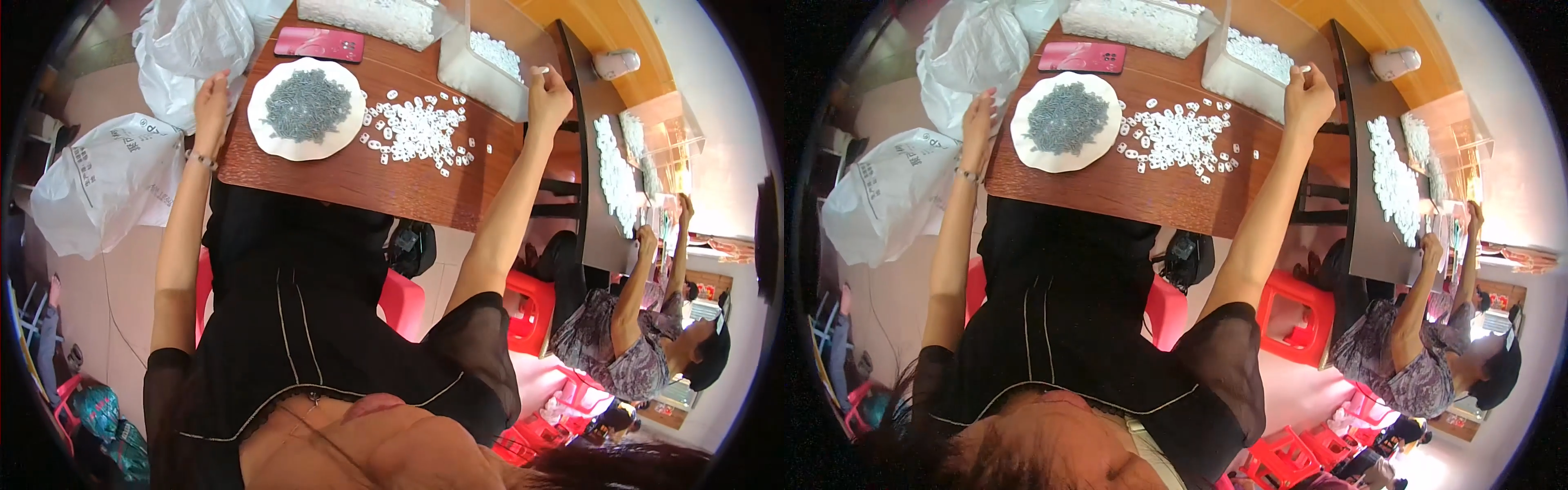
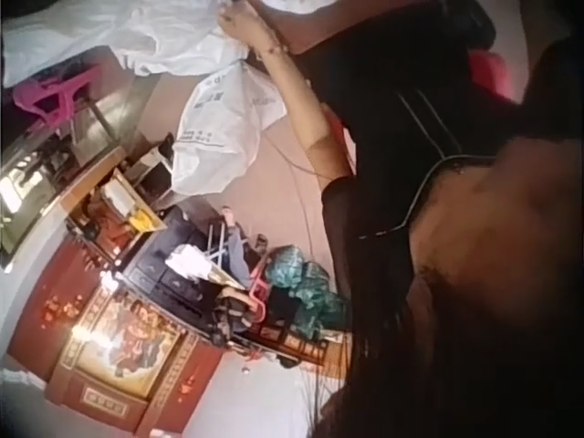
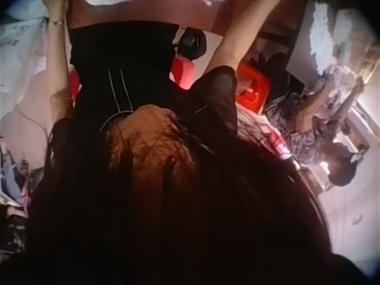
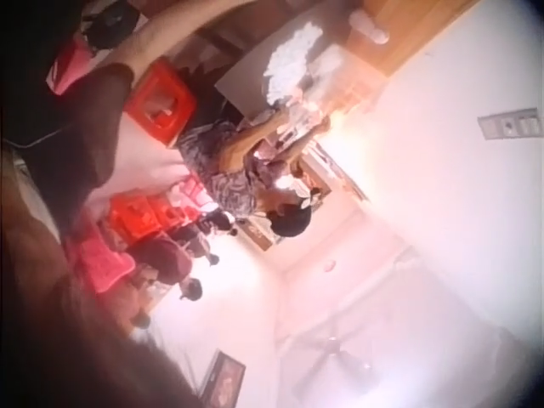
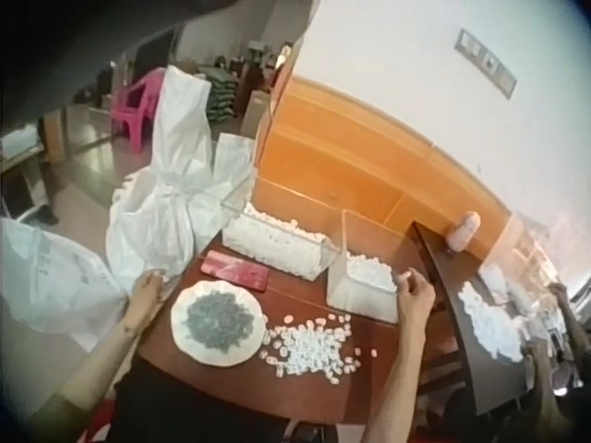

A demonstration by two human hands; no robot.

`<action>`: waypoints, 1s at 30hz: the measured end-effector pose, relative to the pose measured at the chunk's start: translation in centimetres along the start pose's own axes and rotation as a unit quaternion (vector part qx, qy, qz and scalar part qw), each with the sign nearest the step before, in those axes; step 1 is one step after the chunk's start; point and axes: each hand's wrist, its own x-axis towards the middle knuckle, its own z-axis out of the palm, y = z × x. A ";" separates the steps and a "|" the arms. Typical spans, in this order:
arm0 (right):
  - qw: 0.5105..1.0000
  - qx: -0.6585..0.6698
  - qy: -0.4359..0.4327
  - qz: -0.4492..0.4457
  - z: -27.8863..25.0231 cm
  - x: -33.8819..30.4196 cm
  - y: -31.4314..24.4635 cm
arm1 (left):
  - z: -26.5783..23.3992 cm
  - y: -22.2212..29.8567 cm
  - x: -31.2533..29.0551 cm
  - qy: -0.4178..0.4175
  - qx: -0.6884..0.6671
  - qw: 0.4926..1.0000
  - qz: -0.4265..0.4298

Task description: The recorder is manually assembling small plastic components by inserting black beads into white circular plastic housings.

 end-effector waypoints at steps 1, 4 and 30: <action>0.996 -0.083 -0.031 0.010 1.1 1.1 1.5 | -0.8 -2.0 1.3 -0.023 0.033 0.998 -0.047; 0.986 -0.152 -0.062 0.018 3.1 1.1 1.7 | -1.1 -5.9 1.5 -0.027 0.061 0.998 -0.023; 0.399 0.594 -0.696 -0.061 1.3 -29.5 -33.4 | -0.9 -5.3 1.4 -0.041 0.112 0.992 -0.033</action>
